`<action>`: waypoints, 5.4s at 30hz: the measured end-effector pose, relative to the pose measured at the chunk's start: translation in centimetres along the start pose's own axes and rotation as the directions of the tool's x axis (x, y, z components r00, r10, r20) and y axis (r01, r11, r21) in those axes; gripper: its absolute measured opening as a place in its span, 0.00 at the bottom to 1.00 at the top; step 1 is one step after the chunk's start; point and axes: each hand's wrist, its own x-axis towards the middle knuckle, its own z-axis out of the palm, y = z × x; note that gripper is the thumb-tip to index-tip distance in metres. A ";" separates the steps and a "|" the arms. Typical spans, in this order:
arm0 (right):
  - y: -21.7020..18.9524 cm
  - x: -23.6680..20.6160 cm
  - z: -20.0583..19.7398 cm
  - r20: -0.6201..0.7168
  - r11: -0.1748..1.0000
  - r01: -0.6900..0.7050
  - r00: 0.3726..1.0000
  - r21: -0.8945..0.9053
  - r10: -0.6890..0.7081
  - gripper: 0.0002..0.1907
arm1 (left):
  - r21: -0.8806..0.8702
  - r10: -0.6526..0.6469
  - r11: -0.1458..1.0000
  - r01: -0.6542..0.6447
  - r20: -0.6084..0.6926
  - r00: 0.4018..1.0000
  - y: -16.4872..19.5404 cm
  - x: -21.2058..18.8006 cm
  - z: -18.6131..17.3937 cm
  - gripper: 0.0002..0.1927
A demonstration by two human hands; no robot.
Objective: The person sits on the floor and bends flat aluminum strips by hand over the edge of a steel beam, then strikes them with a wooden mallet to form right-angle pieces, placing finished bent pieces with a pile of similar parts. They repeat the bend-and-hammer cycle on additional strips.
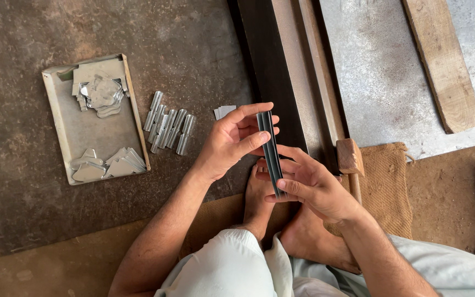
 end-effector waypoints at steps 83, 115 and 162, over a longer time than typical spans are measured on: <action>7.9 -9.6 -10.7 -0.550 0.870 0.165 0.716 -0.465 -0.430 0.08 | 0.474 0.400 0.880 -0.023 -0.715 0.573 -13.3 11.9 5.7 0.20; 6.2 -4.4 -11.2 -0.483 0.736 0.267 0.610 -0.622 -0.629 0.15 | 0.468 0.386 0.884 -0.001 -0.729 0.565 -13.3 11.8 6.2 0.22; 8.0 -3.3 -12.4 -0.473 0.703 0.243 0.590 -0.668 -0.654 0.20 | 0.524 0.417 0.851 0.033 -0.713 0.564 -13.0 11.9 5.8 0.21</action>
